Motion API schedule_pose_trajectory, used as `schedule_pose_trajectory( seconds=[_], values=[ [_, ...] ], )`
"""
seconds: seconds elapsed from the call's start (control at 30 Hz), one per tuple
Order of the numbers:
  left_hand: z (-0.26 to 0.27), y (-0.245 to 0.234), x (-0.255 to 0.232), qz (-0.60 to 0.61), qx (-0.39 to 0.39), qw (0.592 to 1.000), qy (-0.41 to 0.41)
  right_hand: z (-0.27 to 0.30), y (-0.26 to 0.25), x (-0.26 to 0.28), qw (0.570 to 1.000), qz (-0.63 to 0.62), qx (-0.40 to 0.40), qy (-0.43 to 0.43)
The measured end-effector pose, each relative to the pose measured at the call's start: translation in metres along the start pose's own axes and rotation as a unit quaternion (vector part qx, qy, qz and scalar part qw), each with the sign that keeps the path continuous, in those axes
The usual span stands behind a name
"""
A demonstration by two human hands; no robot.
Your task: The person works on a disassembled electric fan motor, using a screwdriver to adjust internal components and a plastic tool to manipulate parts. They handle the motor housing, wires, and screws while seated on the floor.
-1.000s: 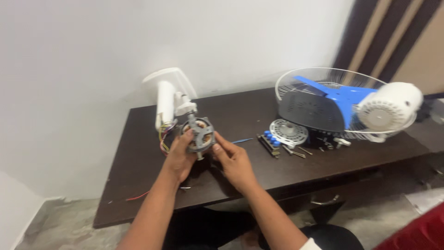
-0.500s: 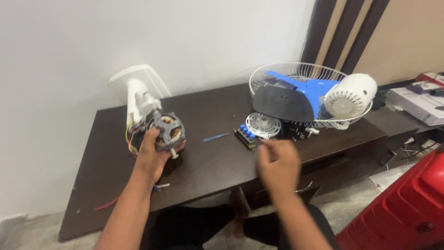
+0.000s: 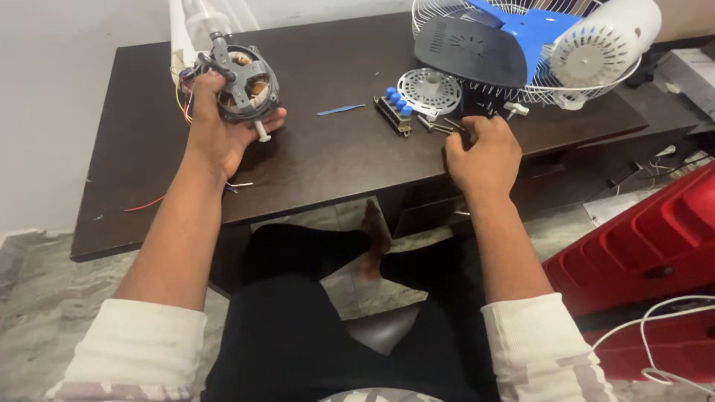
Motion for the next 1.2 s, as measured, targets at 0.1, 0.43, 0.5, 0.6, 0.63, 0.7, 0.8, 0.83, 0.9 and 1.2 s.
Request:
schedule_pose_trajectory(
  seconds=[0.1, 0.43, 0.5, 0.6, 0.63, 0.7, 0.8, 0.83, 0.9, 1.2],
  values=[
    [0.003, -0.002, 0.000, 0.027, 0.014, 1.000, -0.005, 0.004, 0.002, -0.004, 1.000, 0.011, 0.013, 0.004],
    [0.005, -0.004, 0.002, 0.036, 0.010, 0.999, -0.006, 0.005, 0.003, -0.018, 1.000, -0.013, 0.006, -0.012],
    [0.005, -0.005, 0.002, 0.041, 0.016, 0.999, -0.001, 0.003, 0.001, -0.016, 1.000, -0.007, 0.013, -0.013],
    [0.002, -0.006, 0.000, 0.050, 0.009, 0.999, -0.012, -0.002, 0.000, -0.010, 1.000, -0.013, 0.014, 0.013],
    [0.000, -0.005, 0.000, 0.053, 0.010, 0.999, -0.009, -0.003, -0.001, -0.010, 0.999, -0.016, 0.017, 0.023],
    [0.002, -0.003, 0.002, 0.059, 0.013, 0.998, -0.006, -0.001, -0.003, -0.009, 0.998, -0.023, 0.025, 0.045],
    [0.006, 0.000, 0.001, 0.068, 0.016, 0.997, 0.018, 0.000, -0.005, -0.008, 0.999, -0.036, 0.016, 0.036],
    [0.006, 0.000, -0.001, 0.064, 0.012, 0.998, 0.015, -0.003, -0.005, -0.008, 0.998, -0.034, 0.022, 0.044],
    [0.007, 0.002, -0.002, 0.056, 0.001, 0.998, 0.007, -0.005, -0.004, -0.009, 0.997, -0.031, 0.036, 0.063],
    [0.003, 0.003, 0.001, 0.093, -0.035, 0.995, -0.025, -0.004, -0.003, -0.010, 0.995, -0.011, 0.059, 0.083]
  ],
)
Point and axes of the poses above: each hand's wrist, its own z-axis away from the middle knuckle, its own y-axis out of the palm, x = y × z, the point moved 1 cm from there along -z, towards the middle knuckle, and after that the axes turned 13 degrees about -y, right-handed, at the moved point
